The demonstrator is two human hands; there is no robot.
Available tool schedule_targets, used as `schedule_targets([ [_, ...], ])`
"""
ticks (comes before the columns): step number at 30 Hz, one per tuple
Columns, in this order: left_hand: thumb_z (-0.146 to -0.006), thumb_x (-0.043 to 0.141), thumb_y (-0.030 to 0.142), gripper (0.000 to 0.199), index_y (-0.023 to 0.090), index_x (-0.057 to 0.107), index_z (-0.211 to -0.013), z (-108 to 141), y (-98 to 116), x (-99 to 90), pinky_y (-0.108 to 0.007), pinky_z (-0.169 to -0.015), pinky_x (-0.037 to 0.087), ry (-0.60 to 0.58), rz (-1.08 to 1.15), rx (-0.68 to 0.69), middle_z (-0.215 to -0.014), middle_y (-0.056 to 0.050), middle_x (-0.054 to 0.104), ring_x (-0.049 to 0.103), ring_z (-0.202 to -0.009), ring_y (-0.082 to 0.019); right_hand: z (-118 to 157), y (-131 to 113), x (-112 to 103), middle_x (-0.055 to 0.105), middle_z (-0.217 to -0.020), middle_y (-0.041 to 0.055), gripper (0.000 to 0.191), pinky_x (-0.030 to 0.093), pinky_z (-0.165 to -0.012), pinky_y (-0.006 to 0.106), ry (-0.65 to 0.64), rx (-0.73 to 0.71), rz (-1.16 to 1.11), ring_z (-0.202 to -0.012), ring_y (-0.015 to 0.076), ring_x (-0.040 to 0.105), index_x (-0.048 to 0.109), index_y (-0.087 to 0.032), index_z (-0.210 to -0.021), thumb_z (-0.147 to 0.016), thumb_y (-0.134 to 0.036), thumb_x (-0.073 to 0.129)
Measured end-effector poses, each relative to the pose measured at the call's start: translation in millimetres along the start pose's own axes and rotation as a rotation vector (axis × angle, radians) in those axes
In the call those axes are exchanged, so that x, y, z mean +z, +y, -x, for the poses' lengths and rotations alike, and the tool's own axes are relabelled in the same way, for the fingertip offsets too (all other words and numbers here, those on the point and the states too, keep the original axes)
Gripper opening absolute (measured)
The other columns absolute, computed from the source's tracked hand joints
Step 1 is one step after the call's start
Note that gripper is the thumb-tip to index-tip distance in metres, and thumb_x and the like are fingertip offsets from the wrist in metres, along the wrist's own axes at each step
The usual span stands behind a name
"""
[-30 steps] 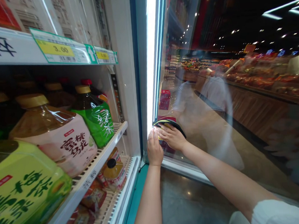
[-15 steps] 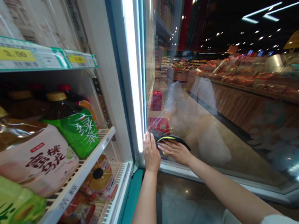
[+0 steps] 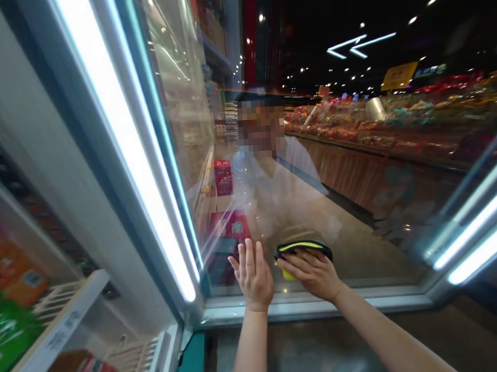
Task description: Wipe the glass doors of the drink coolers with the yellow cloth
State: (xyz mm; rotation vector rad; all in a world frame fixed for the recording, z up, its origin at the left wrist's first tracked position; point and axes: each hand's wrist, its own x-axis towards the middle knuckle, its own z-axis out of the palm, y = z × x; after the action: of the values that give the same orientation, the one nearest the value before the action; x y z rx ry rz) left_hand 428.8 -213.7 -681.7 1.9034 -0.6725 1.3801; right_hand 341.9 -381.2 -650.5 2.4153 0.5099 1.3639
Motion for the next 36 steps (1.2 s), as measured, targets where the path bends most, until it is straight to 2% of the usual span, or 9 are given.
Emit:
schedule_targets([
  [5, -0.093, 0.053, 0.007, 0.076, 0.023, 0.023, -0.162, -12.8, 27.8, 17.7, -0.056, -0.130, 0.008, 0.096, 0.023, 0.003, -0.169, -0.009, 0.018, 0.016, -0.157, -0.027, 5.0, 13.2, -6.6, 0.074, -0.127, 0.0001, 0.050, 0.012, -0.128, 0.044, 0.096, 0.277, 0.081, -0.144, 0.0244, 0.044, 0.065, -0.035, -0.136, -0.088, -0.024, 0.060],
  [10, -0.092, 0.054, 0.007, 0.074, 0.022, 0.029, -0.160, -30.0, 56.5, 23.4, -0.046, -0.131, 0.004, 0.098, 0.096, 0.113, -0.165, -0.007, 0.028, 0.015, -0.157, -0.021, 31.6, 22.2, -1.7, 0.077, -0.117, -0.0068, 0.049, 0.012, -0.129, 0.034, 0.153, 0.160, 0.042, -0.147, 0.0143, 0.038, 0.069, -0.039, -0.128, -0.087, -0.015, 0.058],
  [12, -0.091, 0.054, 0.007, 0.073, 0.022, 0.031, -0.159, -40.3, 69.2, 27.3, -0.043, -0.131, 0.002, 0.086, 0.116, 0.170, -0.163, -0.006, 0.031, 0.015, -0.157, -0.019, 50.4, 38.3, -8.5, 0.078, -0.115, -0.0046, 0.049, 0.013, -0.128, 0.034, 0.163, 0.210, 0.034, -0.147, 0.0141, 0.038, 0.068, -0.036, -0.129, -0.087, -0.014, 0.055],
  [18, -0.091, 0.055, 0.008, 0.073, 0.028, 0.034, -0.158, -69.7, 111.7, 50.6, -0.046, -0.131, 0.001, 0.100, 0.140, 0.309, -0.160, -0.002, 0.037, 0.014, -0.157, -0.020, 56.4, 72.4, -18.5, 0.065, -0.139, 0.0071, 0.056, 0.018, -0.126, 0.051, 0.241, 0.475, 0.156, -0.149, 0.0301, 0.037, 0.058, -0.027, -0.144, -0.088, -0.024, 0.055],
  [22, -0.092, 0.055, 0.009, 0.073, 0.027, 0.032, -0.159, -58.7, 133.4, 62.0, -0.050, -0.130, 0.006, 0.071, 0.141, 0.229, -0.163, -0.004, 0.033, 0.015, -0.157, -0.023, 86.4, 80.5, -12.4, 0.067, -0.138, 0.0028, 0.057, 0.019, -0.126, 0.046, 0.198, 0.378, 0.129, -0.146, 0.0265, 0.041, 0.056, -0.034, -0.145, -0.088, -0.026, 0.056],
  [25, -0.092, 0.053, 0.008, 0.075, 0.028, 0.028, -0.160, -42.5, 145.5, 64.2, -0.049, -0.130, 0.007, -0.016, 0.142, 0.259, -0.164, -0.004, 0.031, 0.015, -0.157, -0.022, 117.6, 98.5, -17.3, 0.069, -0.135, 0.0049, 0.059, 0.020, -0.126, 0.045, 0.227, 0.435, 0.141, -0.145, 0.0260, 0.043, 0.051, -0.031, -0.149, -0.090, -0.026, 0.053],
  [30, -0.094, 0.054, 0.012, 0.077, 0.031, 0.022, -0.161, -25.2, 166.6, 63.1, -0.046, -0.130, 0.009, -0.156, 0.147, 0.298, -0.166, -0.003, 0.028, 0.017, -0.157, -0.022, 117.5, 115.7, -22.4, 0.058, -0.148, 0.0088, 0.059, 0.021, -0.125, 0.051, 0.210, 0.614, 0.143, -0.148, 0.0324, 0.037, 0.051, -0.025, -0.151, -0.092, -0.034, 0.052],
  [34, -0.095, 0.056, 0.016, 0.077, 0.030, 0.020, -0.162, -19.2, 183.9, 69.7, -0.047, -0.130, 0.006, -0.211, 0.139, 0.286, -0.167, -0.004, 0.024, 0.015, -0.157, -0.023, 136.0, 120.7, -15.9, 0.062, -0.144, 0.0012, 0.059, 0.020, -0.126, 0.046, 0.184, 0.496, 0.082, -0.146, 0.0279, 0.041, 0.053, -0.035, -0.148, -0.089, -0.033, 0.058],
  [36, -0.096, 0.056, 0.018, 0.076, 0.030, 0.019, -0.162, -18.5, 191.5, 76.8, -0.047, -0.130, 0.006, -0.224, 0.140, 0.310, -0.167, -0.004, 0.024, 0.015, -0.157, -0.022, 152.0, 132.7, -18.6, 0.064, -0.142, 0.0015, 0.060, 0.022, -0.125, 0.045, 0.199, 0.522, 0.086, -0.144, 0.0274, 0.043, 0.052, -0.035, -0.149, -0.089, -0.033, 0.058],
])
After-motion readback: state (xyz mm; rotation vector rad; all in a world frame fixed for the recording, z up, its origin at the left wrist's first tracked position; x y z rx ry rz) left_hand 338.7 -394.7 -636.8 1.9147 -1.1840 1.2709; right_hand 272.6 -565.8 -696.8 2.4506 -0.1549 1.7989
